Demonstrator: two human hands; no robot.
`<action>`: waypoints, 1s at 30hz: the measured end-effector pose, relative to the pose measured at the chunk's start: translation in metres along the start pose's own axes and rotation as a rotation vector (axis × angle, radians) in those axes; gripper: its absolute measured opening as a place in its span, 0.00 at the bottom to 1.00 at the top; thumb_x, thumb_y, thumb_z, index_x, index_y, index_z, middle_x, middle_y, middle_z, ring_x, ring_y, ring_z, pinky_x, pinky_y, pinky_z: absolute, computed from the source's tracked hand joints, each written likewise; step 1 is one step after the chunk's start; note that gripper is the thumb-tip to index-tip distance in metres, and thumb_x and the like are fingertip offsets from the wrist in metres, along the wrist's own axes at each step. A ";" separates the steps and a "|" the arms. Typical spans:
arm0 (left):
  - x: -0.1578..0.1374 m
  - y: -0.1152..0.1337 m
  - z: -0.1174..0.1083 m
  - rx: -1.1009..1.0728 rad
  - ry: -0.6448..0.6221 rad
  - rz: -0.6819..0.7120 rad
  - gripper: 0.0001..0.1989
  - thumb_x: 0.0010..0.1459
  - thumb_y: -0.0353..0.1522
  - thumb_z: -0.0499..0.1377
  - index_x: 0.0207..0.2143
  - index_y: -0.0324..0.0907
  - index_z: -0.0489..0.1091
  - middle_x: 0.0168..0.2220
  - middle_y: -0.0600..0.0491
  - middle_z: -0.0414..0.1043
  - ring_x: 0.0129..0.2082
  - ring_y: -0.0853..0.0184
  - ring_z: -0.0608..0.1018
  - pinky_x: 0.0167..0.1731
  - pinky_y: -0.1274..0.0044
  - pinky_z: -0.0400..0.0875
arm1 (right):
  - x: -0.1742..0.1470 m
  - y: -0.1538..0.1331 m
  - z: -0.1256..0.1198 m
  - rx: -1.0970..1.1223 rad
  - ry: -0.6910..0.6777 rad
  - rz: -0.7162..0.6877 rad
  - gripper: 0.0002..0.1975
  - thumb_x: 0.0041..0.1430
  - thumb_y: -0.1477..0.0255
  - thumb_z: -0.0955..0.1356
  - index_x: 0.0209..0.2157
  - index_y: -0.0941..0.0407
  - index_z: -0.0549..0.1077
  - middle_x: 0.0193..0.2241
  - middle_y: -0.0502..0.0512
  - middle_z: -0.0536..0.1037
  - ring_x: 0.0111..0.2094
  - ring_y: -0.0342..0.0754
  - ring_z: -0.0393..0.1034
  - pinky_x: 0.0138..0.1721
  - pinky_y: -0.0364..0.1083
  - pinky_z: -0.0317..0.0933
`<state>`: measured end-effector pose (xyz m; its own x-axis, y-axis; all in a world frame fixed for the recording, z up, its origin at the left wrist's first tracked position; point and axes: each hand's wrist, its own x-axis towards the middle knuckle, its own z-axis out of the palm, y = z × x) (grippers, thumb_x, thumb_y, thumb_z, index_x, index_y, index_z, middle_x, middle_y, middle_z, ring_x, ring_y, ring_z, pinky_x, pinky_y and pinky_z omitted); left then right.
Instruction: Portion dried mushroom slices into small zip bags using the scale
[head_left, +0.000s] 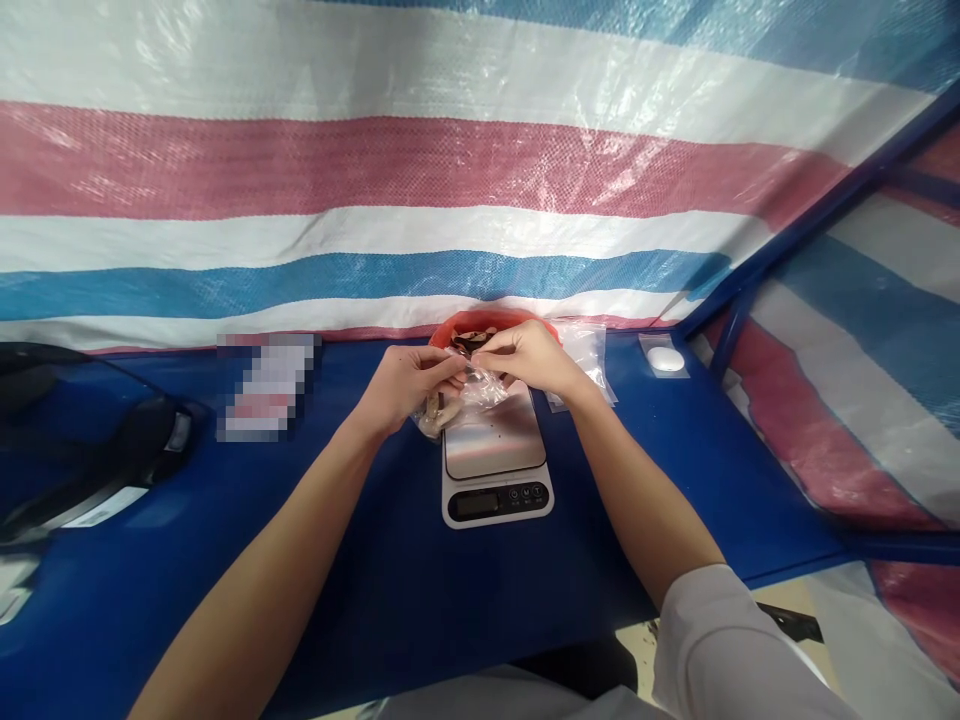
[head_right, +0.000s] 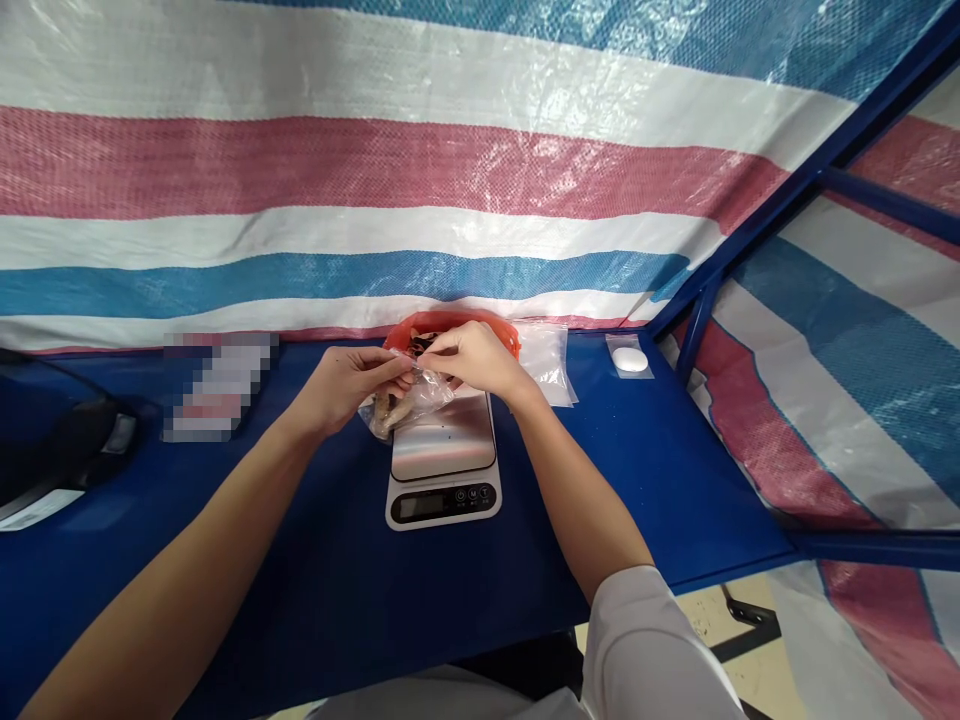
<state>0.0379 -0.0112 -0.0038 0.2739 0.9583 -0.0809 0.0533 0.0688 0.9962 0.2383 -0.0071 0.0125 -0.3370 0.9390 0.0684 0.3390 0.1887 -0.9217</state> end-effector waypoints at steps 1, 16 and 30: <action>0.000 0.000 -0.001 0.006 -0.005 -0.002 0.16 0.46 0.43 0.73 0.26 0.38 0.80 0.26 0.49 0.79 0.24 0.67 0.78 0.28 0.75 0.76 | 0.000 0.001 0.001 0.006 0.005 -0.001 0.10 0.54 0.65 0.72 0.29 0.57 0.83 0.20 0.49 0.77 0.21 0.42 0.70 0.22 0.40 0.69; -0.007 0.021 -0.013 0.373 0.113 0.138 0.09 0.49 0.36 0.66 0.22 0.40 0.76 0.18 0.54 0.74 0.18 0.69 0.72 0.22 0.78 0.65 | -0.005 -0.005 -0.004 -0.121 0.079 -0.080 0.10 0.57 0.69 0.69 0.26 0.56 0.80 0.23 0.51 0.79 0.24 0.43 0.73 0.24 0.41 0.67; -0.008 0.013 -0.002 0.421 0.112 0.105 0.16 0.52 0.43 0.65 0.23 0.41 0.72 0.18 0.55 0.73 0.15 0.71 0.68 0.19 0.78 0.60 | -0.009 -0.009 0.001 -0.101 -0.034 -0.066 0.08 0.55 0.68 0.70 0.29 0.56 0.82 0.27 0.50 0.79 0.26 0.42 0.73 0.22 0.39 0.71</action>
<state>0.0345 -0.0175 0.0099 0.1945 0.9798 0.0468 0.4234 -0.1269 0.8970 0.2373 -0.0178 0.0194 -0.3904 0.9136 0.1135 0.4010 0.2796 -0.8724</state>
